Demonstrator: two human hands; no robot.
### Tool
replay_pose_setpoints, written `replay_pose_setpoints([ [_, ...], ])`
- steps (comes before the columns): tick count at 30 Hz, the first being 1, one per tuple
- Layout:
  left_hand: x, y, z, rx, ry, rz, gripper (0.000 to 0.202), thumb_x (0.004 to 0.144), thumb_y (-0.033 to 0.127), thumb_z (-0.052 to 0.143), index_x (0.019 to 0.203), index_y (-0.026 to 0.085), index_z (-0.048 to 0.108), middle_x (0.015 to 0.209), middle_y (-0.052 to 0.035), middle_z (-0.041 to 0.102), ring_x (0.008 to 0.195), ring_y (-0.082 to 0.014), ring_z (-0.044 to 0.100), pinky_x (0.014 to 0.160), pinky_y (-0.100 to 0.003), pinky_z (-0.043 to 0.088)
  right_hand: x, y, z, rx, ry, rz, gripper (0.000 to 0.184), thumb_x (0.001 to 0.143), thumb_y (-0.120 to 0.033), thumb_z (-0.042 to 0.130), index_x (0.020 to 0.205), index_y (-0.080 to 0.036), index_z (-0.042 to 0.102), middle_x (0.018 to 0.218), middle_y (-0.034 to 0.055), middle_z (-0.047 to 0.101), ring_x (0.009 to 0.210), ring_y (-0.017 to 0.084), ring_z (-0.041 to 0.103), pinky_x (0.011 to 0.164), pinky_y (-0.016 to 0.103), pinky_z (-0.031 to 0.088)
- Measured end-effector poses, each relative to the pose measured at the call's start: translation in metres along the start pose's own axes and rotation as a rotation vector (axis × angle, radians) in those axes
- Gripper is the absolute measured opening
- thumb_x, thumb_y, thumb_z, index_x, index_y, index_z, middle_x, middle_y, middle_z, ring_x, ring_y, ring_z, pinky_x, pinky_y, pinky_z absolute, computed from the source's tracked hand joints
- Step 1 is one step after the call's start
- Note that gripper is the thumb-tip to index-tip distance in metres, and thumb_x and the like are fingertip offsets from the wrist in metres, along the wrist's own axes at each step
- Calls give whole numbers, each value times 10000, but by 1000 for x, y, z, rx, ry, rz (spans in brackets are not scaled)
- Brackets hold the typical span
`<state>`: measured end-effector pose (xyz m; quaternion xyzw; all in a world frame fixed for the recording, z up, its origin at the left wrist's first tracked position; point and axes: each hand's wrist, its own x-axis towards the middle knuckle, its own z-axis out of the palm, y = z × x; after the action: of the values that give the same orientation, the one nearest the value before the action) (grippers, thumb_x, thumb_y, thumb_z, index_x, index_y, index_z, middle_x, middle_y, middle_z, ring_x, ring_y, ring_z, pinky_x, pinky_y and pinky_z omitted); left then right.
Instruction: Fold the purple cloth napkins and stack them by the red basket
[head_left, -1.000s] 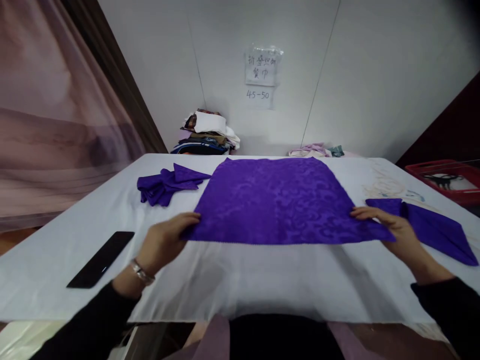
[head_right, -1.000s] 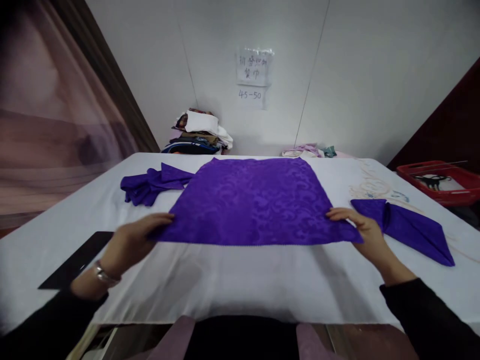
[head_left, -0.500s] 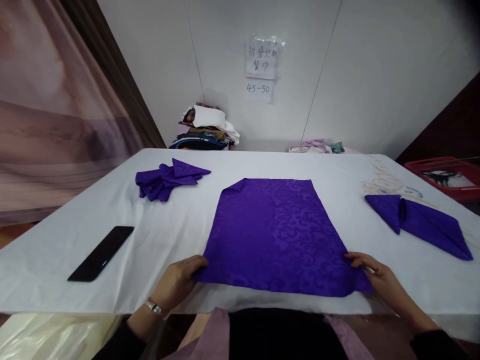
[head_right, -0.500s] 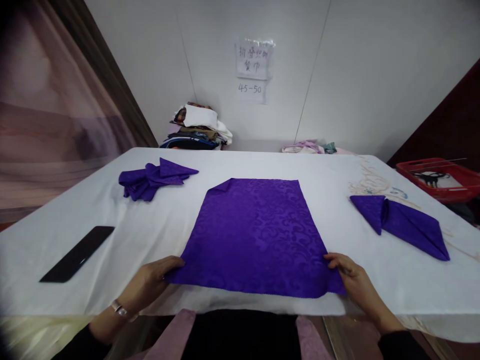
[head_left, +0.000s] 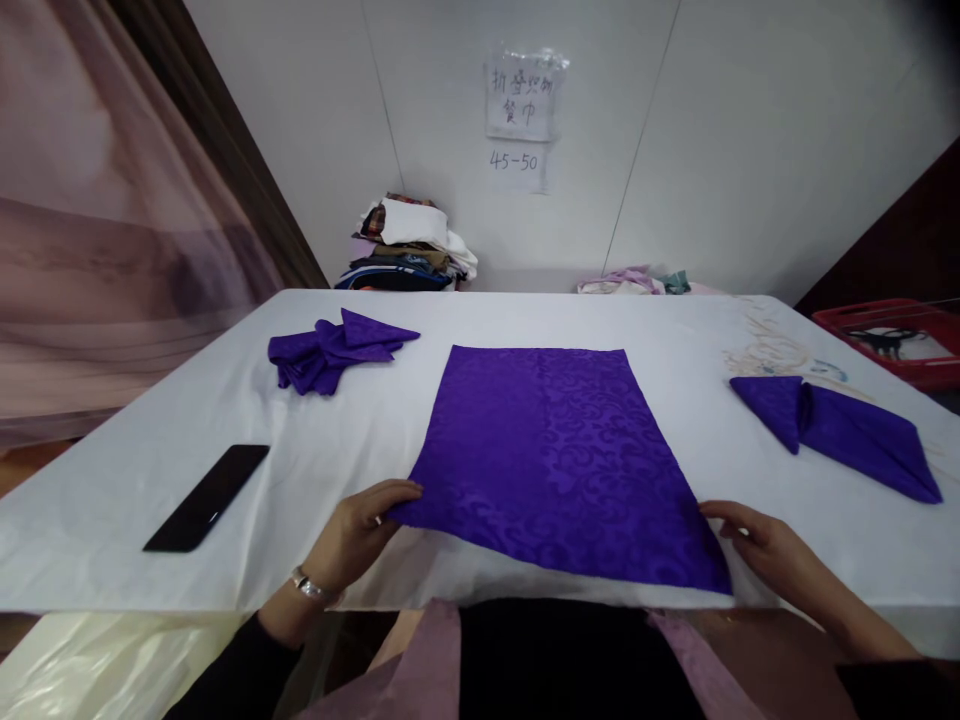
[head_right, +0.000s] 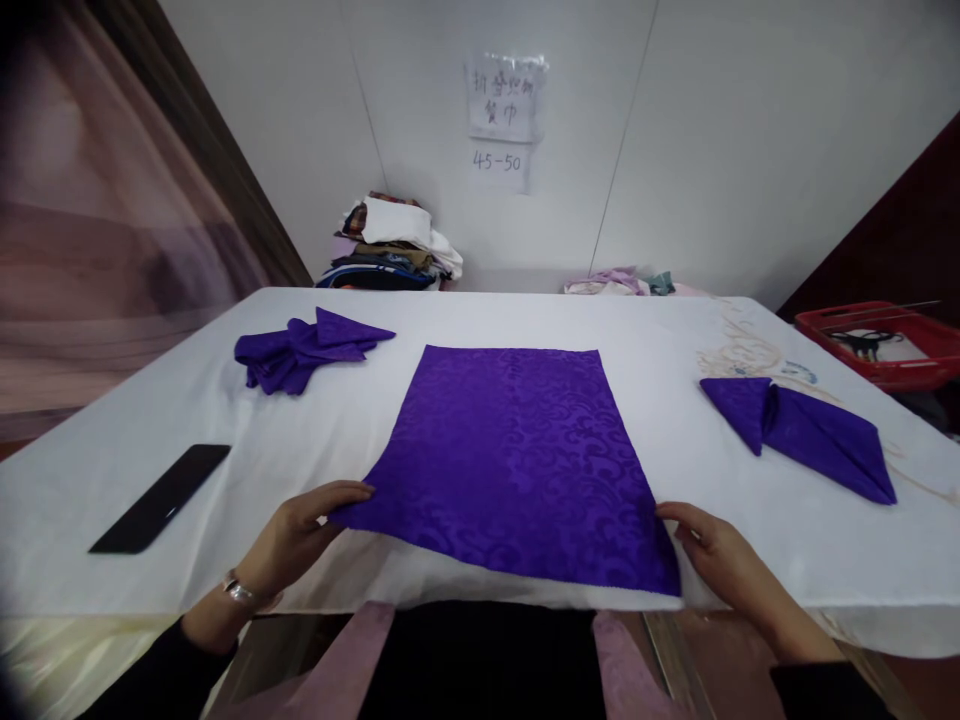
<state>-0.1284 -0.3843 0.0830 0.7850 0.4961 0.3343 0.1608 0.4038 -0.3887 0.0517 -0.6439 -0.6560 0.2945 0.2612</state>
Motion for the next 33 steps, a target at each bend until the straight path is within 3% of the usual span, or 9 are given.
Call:
replay_pose_setpoints([
  [4,22,19,1,-164,34,-102,216,800,192,530,939,237,689,1000,-42,715,919,-195,672,745,-309,584,1,-29,-1,-96,106,-93,260,703,-297,558,899,-395,698,1034,63,692,980,334,641,902,521,488],
  [8,53,43,16,-386,44,-122,201,818,216,524,934,203,688,958,-67,711,774,-170,673,536,-241,557,-6,-84,30,64,-122,-160,285,826,-358,532,1077,-329,665,1153,56,653,1100,285,585,973,490,447],
  [10,69,53,28,-402,42,-83,177,823,233,539,910,197,690,880,-56,713,716,-149,659,550,-239,548,-6,-110,52,185,-235,-216,380,825,-370,560,1201,-327,600,1217,48,622,1143,285,556,990,502,423],
  [14,103,72,53,-269,47,97,111,817,224,584,862,209,684,812,-27,705,737,-133,644,662,-247,526,8,-149,91,400,-352,-313,765,759,-356,667,1397,-490,265,1366,-45,499,1218,262,496,988,463,430],
  [16,117,80,64,-205,12,184,112,824,200,575,865,216,678,799,-13,699,736,-124,637,683,-243,508,22,-162,105,440,-324,-342,850,746,-357,682,1431,-457,189,1425,-36,429,1267,265,443,1017,462,400],
  [19,132,86,76,-158,-35,227,121,831,184,560,861,215,673,788,-6,689,723,-120,631,664,-237,494,44,-176,119,455,-207,-325,835,760,-336,662,1461,-313,210,1453,37,389,1314,274,377,1073,485,320],
  [24,130,82,84,-189,-60,238,138,822,174,557,876,223,673,797,-9,685,725,-127,631,669,-245,501,61,-180,137,513,-103,-284,607,818,-250,555,1399,-239,378,1342,63,525,1275,237,438,1088,482,304],
  [29,105,70,74,-267,-163,274,224,834,161,526,994,252,654,855,-21,693,749,-129,630,684,-253,517,52,-175,149,549,-257,-389,488,861,-230,491,1342,-310,460,1324,-13,544,1234,211,489,1079,465,334],
  [33,92,54,66,-325,-59,188,234,833,245,581,1063,233,623,984,-61,666,673,-108,592,608,-245,519,49,-175,153,521,-339,-391,515,861,-238,494,1368,-301,428,1357,-9,511,1248,218,475,1074,457,335],
])
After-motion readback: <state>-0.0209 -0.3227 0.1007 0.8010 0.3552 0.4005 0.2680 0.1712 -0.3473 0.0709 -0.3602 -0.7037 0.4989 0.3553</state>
